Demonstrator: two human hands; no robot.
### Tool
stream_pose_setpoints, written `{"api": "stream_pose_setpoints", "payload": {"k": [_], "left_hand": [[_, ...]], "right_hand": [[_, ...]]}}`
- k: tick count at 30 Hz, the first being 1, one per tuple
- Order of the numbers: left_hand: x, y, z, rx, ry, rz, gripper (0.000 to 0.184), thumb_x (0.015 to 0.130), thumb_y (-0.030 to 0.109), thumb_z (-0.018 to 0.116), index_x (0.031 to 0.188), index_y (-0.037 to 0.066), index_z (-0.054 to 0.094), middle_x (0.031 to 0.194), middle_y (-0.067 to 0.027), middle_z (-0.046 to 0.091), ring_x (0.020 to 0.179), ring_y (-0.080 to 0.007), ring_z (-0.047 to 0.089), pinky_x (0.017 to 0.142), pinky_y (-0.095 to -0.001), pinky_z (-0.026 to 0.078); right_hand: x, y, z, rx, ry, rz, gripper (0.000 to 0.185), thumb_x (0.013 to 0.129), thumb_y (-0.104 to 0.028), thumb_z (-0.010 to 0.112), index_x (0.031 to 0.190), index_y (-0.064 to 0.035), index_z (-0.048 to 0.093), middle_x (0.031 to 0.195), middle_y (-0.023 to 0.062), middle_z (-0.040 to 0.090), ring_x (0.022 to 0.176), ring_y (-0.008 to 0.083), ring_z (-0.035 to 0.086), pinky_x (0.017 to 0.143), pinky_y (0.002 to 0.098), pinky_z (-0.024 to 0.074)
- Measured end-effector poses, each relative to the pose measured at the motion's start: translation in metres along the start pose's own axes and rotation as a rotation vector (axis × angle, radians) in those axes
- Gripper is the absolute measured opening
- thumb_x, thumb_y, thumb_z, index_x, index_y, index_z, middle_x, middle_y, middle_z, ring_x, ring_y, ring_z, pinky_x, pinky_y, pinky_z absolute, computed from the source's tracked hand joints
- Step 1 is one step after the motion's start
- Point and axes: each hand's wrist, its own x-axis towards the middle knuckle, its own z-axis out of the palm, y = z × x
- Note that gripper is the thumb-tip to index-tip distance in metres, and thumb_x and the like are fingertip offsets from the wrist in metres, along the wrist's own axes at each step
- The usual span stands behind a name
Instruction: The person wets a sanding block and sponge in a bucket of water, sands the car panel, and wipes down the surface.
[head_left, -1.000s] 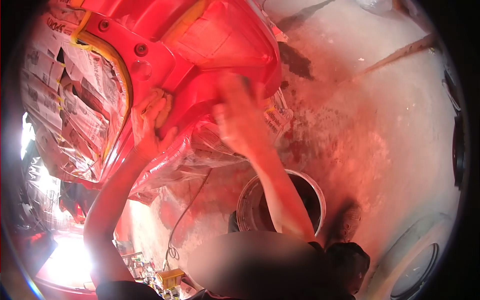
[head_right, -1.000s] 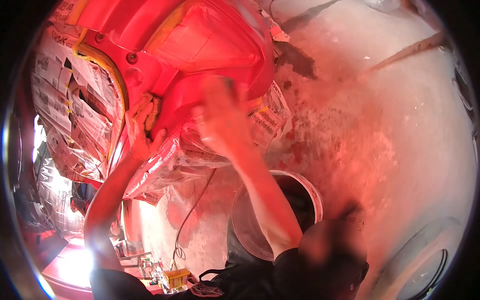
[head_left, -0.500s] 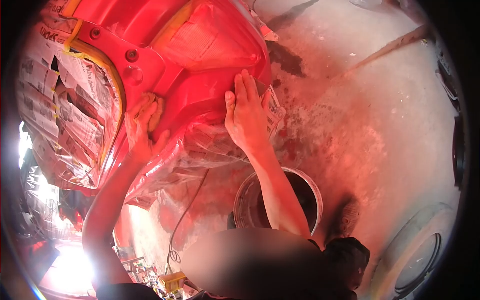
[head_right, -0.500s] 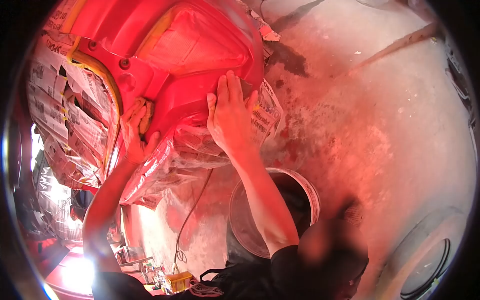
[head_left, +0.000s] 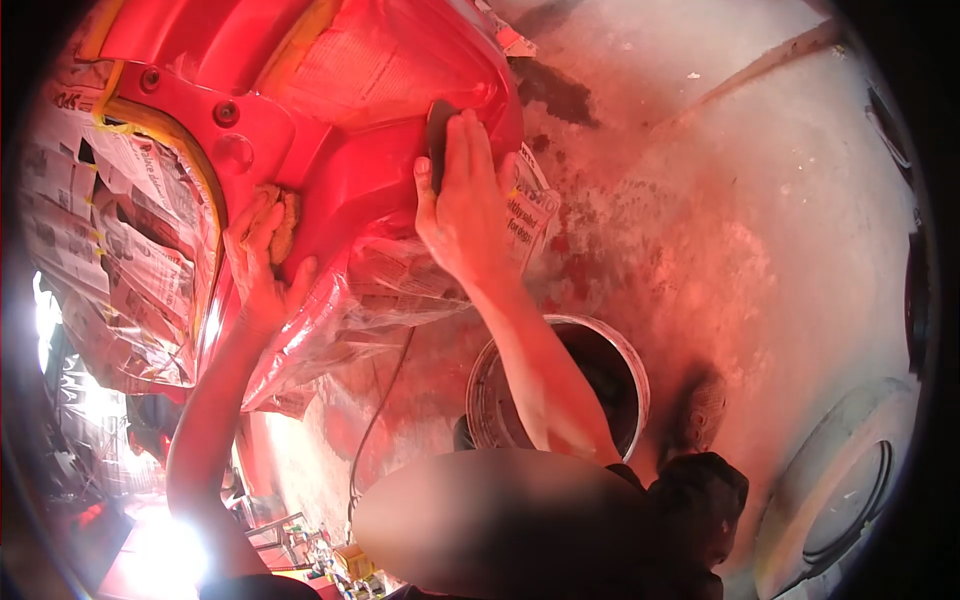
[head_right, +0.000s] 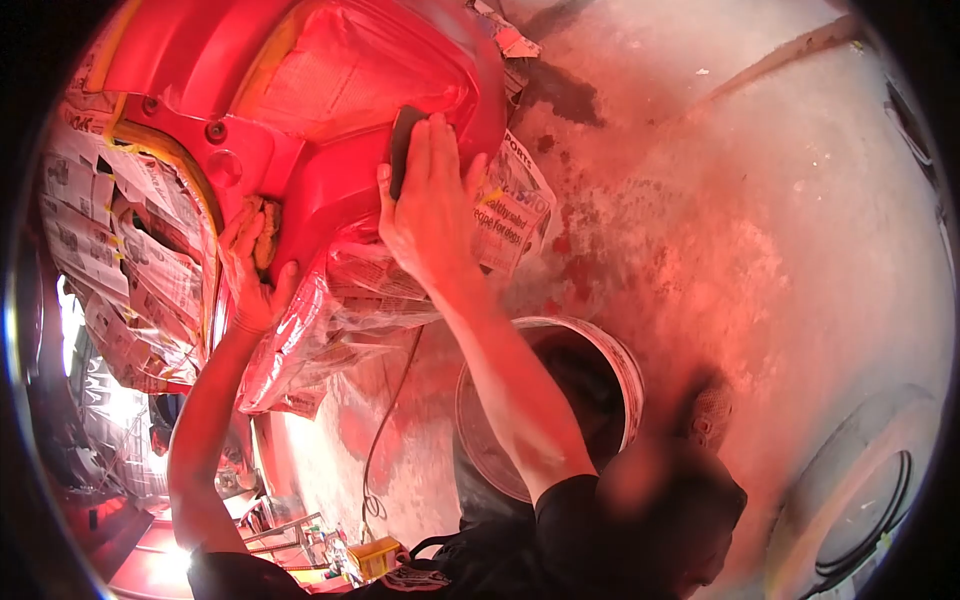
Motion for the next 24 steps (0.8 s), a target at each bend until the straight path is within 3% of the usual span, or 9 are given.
{"api": "stream_pose_setpoints", "payload": {"k": [3,6,9,13,24], "left_hand": [[-0.002,-0.003,-0.002,-0.034,-0.065,-0.006,0.066,0.093,0.024,0.07,0.149,0.001,0.043,0.149,-0.0273,0.043,0.14,-0.0428,0.042,0.118,-0.0521,0.032],[-0.001,0.0,-0.003,-0.024,-0.075,-0.016,0.067,0.093,0.025,0.07,0.149,0.001,0.043,0.149,-0.0272,0.043,0.139,-0.043,0.042,0.118,-0.0524,0.032],[0.003,0.004,-0.001,-0.033,-0.011,-0.011,0.066,0.086,0.022,0.076,0.144,0.003,0.05,0.144,-0.0259,0.048,0.135,-0.0415,0.047,0.113,-0.0512,0.038],[0.008,0.0,-0.001,-0.023,-0.033,-0.004,0.067,0.086,0.021,0.076,0.144,0.003,0.05,0.145,-0.026,0.047,0.136,-0.0413,0.046,0.113,-0.0515,0.037],[0.003,0.002,-0.003,-0.02,-0.038,-0.001,0.066,0.086,0.023,0.077,0.143,0.002,0.051,0.143,-0.0267,0.049,0.132,-0.0417,0.049,0.111,-0.0518,0.039]], "right_hand": [[-0.019,-0.008,0.01,0.067,0.051,-0.022,0.065,0.107,-0.032,0.047,0.152,0.0117,0.032,0.163,0.0308,0.026,0.152,0.0445,0.027,0.12,0.0678,0.0196],[-0.006,-0.006,0.013,0.018,0.08,0.008,0.066,0.107,-0.034,0.046,0.152,0.0123,0.032,0.162,0.0321,0.026,0.152,0.0448,0.028,0.12,0.0675,0.0194],[0.02,-0.006,0.0,0.124,0.067,0.078,0.068,0.107,-0.036,0.046,0.152,0.012,0.032,0.161,0.0323,0.028,0.151,0.0446,0.03,0.12,0.0677,0.0175],[-0.021,-0.007,0.009,0.034,0.094,-0.005,0.066,0.107,-0.036,0.045,0.151,0.0124,0.034,0.159,0.0316,0.033,0.149,0.0438,0.034,0.118,0.0691,0.0216],[0.009,0.001,0.008,0.025,0.136,0.017,0.067,0.108,-0.039,0.044,0.152,0.0115,0.033,0.158,0.0302,0.036,0.148,0.0434,0.036,0.119,0.0678,0.0225]]}}
